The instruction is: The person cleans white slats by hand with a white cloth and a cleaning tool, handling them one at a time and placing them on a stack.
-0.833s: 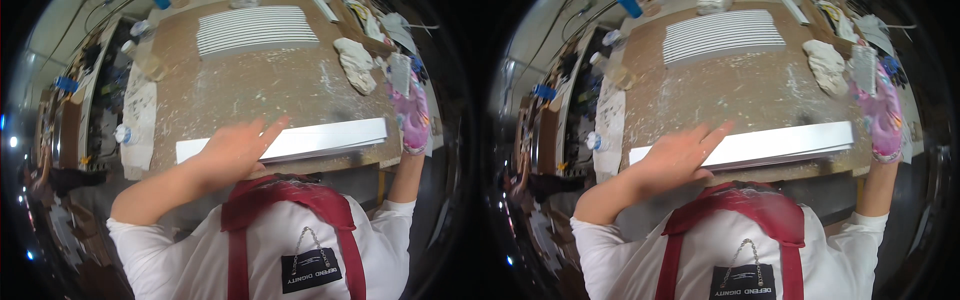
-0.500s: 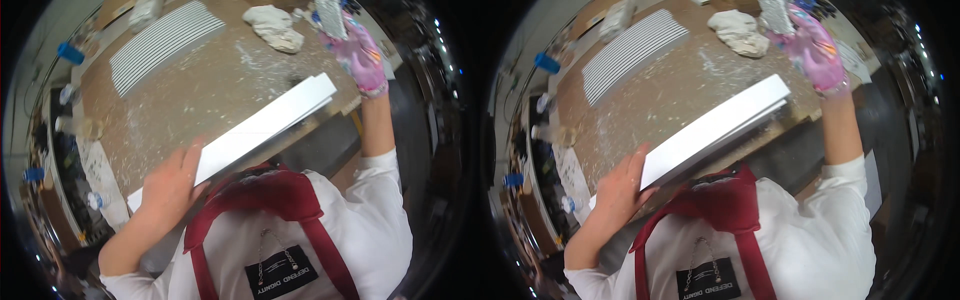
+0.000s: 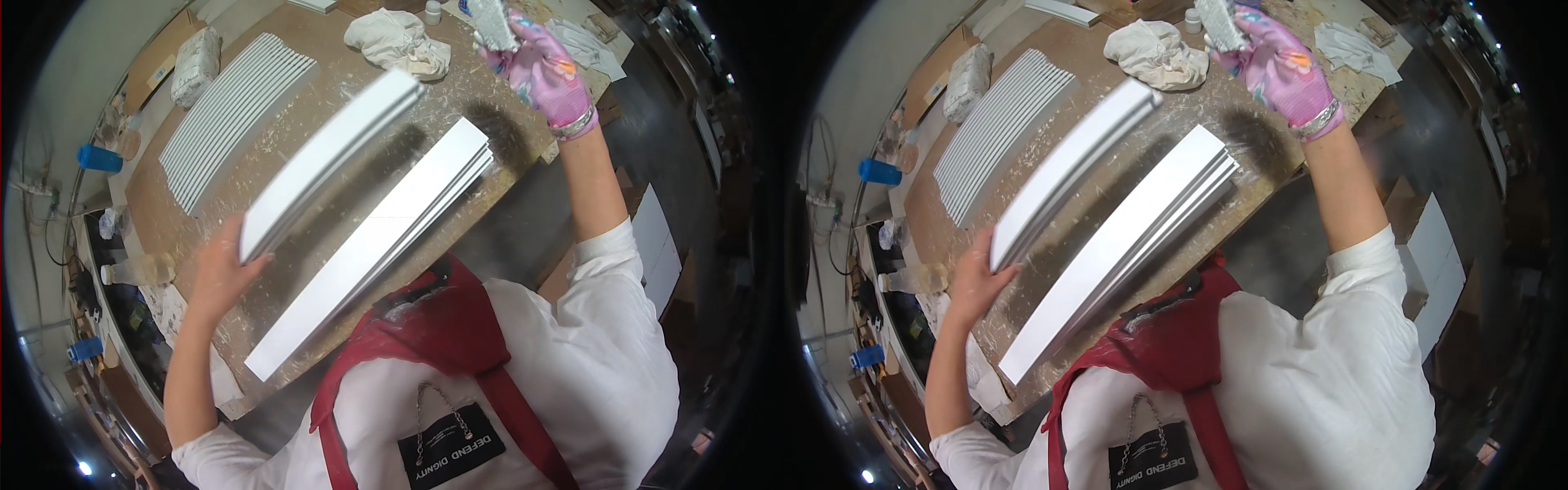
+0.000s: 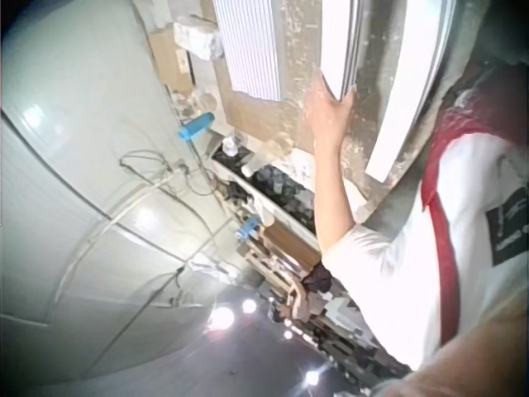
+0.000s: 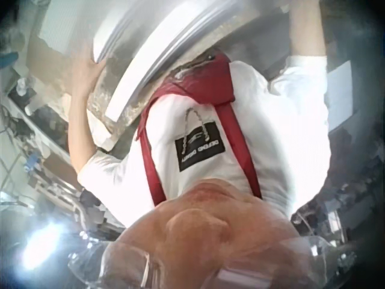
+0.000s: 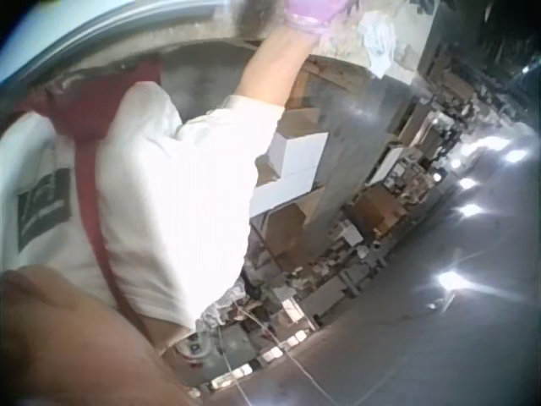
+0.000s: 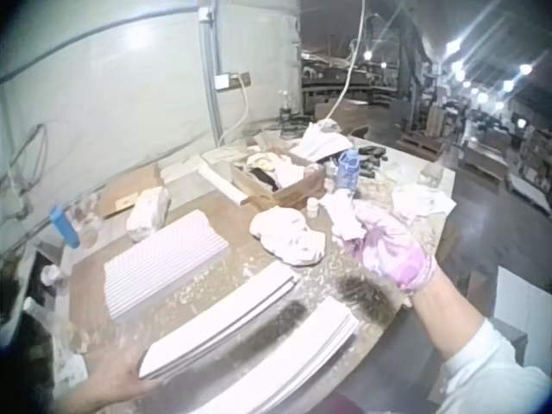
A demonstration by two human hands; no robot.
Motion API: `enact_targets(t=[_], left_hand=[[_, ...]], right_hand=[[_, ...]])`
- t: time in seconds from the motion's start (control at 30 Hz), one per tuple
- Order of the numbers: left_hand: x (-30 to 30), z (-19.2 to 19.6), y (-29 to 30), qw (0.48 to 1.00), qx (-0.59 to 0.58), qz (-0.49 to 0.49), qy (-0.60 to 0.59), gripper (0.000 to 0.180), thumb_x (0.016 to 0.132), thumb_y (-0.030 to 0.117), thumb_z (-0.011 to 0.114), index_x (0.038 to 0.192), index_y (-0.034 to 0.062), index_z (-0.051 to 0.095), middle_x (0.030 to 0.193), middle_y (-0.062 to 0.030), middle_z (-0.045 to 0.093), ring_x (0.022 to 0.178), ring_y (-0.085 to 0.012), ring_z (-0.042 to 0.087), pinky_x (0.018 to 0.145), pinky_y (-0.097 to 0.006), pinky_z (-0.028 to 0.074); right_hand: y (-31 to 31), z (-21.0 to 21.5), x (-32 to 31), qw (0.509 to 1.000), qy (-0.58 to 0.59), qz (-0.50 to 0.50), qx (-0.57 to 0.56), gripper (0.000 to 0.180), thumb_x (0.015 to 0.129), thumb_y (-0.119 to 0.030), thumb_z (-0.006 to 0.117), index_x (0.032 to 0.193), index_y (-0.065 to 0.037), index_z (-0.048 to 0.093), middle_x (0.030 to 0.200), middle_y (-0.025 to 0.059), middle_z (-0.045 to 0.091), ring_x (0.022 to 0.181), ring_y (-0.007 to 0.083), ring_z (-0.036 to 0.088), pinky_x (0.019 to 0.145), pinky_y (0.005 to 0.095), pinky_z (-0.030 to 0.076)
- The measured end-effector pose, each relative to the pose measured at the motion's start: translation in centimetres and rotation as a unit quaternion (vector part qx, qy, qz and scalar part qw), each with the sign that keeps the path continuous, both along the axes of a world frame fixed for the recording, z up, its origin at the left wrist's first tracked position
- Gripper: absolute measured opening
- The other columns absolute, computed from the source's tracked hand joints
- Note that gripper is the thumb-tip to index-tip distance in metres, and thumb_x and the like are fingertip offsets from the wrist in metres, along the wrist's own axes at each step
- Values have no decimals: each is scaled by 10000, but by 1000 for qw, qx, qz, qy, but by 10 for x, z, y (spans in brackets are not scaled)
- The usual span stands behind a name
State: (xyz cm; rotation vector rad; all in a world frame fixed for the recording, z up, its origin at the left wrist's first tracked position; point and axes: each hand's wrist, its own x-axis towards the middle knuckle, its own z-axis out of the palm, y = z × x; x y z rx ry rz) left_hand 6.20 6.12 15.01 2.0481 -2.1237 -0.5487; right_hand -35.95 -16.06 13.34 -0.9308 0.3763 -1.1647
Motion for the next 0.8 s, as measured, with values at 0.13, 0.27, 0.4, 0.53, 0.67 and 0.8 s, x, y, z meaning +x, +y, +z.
enact_targets(t=[0.13, 0.27, 0.4, 0.53, 0.67, 0.8], left_hand=[[-3, -64, -10, 995, 103, -13, -11, 582, 733, 243, 726, 1216, 44, 468, 1026, -236, 618, 924, -392, 611, 797, -441, 495], [-13, -93, -8, 988, 124, -93, 2, 524, 784, 249, 677, 1207, 27, 463, 1044, -233, 597, 952, -401, 591, 811, -443, 491], [-8, -95, -12, 961, 198, -188, 54, 591, 841, 339, 611, 1279, -15, 433, 1183, -263, 543, 1116, -396, 525, 951, -449, 422], [12, -75, -65, 950, 251, -108, 152, 725, 864, 478, 524, 1381, -5, 364, 1363, -242, 438, 1282, -352, 412, 1072, -410, 327], [78, -113, -154, 972, -220, 3, -85, 679, 839, 278, 631, 1352, -57, 339, 1392, -258, 375, 1274, -391, 384, 1050, -428, 335], [91, -152, -175, 973, -112, 110, -171, 755, 842, 375, 618, 1407, 1, 283, 1477, -195, 268, 1334, -397, 282, 1057, -518, 292]], right_hand=[[7, -2, 12, 999, 25, -13, 26, 284, 931, -158, 534, 1197, -59, 518, 1185, 72, 563, 1056, 195, 562, 909, 384, 489], [13, -17, 6, 999, 23, -18, 36, 313, 936, -149, 524, 1228, -39, 495, 1189, 86, 559, 1063, 203, 558, 888, 369, 478], [12, -34, 6, 996, 37, -34, 75, 336, 952, -158, 496, 1255, -15, 468, 1206, 107, 558, 1066, 211, 564, 885, 356, 478], [4, -47, 20, 987, 54, -69, 133, 340, 951, -130, 492, 1266, -10, 455, 1191, 114, 565, 1020, 221, 590, 836, 338, 510], [2, -40, 37, 989, 57, -55, 127, 346, 942, -125, 506, 1265, -10, 454, 1186, 114, 566, 1031, 216, 587, 839, 348, 511], [0, -41, 41, 989, 92, -33, 108, 392, 942, -168, 508, 1302, -30, 441, 1245, 93, 536, 1073, 214, 552, 871, 362, 477]])
